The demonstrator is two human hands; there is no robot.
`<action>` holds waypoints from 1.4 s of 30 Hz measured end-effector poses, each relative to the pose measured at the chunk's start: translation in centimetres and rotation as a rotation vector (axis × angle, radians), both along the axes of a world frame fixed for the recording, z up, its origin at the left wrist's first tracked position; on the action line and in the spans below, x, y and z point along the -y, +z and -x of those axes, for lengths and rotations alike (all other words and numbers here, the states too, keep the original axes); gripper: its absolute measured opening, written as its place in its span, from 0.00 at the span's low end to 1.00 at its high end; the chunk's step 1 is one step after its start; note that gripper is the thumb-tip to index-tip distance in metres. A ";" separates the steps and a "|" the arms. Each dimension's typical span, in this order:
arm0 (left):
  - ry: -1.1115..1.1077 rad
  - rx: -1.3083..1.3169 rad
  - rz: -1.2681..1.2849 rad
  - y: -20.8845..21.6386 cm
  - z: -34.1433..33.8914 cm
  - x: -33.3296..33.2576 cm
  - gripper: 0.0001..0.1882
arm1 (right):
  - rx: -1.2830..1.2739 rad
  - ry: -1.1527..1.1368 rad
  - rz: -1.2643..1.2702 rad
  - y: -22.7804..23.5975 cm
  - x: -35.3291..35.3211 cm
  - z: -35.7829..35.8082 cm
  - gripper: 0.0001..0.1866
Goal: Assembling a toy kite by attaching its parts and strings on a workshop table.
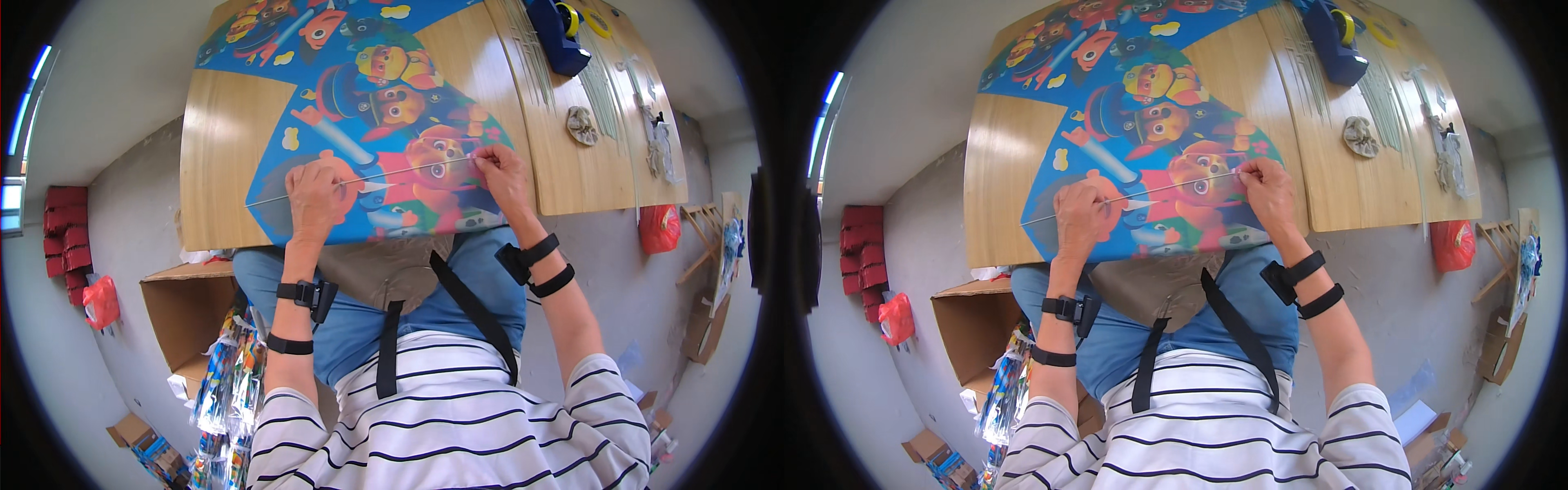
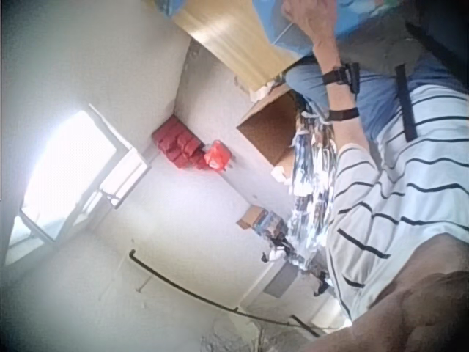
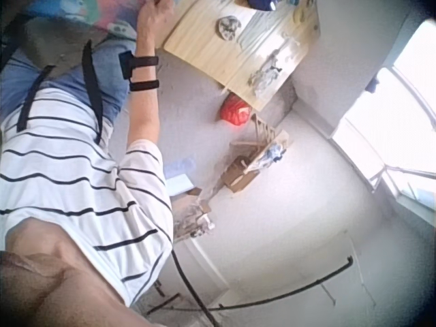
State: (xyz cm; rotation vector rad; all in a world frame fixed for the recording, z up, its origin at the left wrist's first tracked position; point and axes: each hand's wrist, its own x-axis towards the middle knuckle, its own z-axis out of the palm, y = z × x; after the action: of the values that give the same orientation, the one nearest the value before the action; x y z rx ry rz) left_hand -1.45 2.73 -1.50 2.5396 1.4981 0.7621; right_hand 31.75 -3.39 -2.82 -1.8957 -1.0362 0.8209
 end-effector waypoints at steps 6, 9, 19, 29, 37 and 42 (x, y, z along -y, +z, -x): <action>-0.048 -0.007 -0.009 0.4 0.0 -0.1 0.06 | 0.043 0.005 -0.038 0.3 0.2 0.1 0.05; -0.059 -0.010 -0.005 0.6 0.0 -0.1 0.06 | 0.068 0.014 -0.035 0.3 0.2 0.2 0.05; -0.063 -0.024 0.006 0.5 0.1 -0.1 0.06 | 0.135 0.037 -0.052 0.5 0.3 0.6 0.05; -0.060 -0.015 -0.001 0.3 0.2 -0.1 0.06 | 0.225 0.051 -0.094 0.5 0.4 1.1 0.06; -0.050 0.000 -0.038 -0.1 0.4 -0.2 0.07 | 0.329 0.045 -0.060 1.0 0.2 2.2 0.06; -0.024 0.016 -0.048 -0.5 -0.2 -0.1 0.09 | 0.374 0.038 -0.092 0.9 0.3 2.0 0.07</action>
State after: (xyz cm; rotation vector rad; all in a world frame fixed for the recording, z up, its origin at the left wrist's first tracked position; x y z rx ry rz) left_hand -1.25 2.80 -2.01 2.5741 1.4590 0.8228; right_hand 29.73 -3.67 -1.91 -1.9987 -1.3133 0.4370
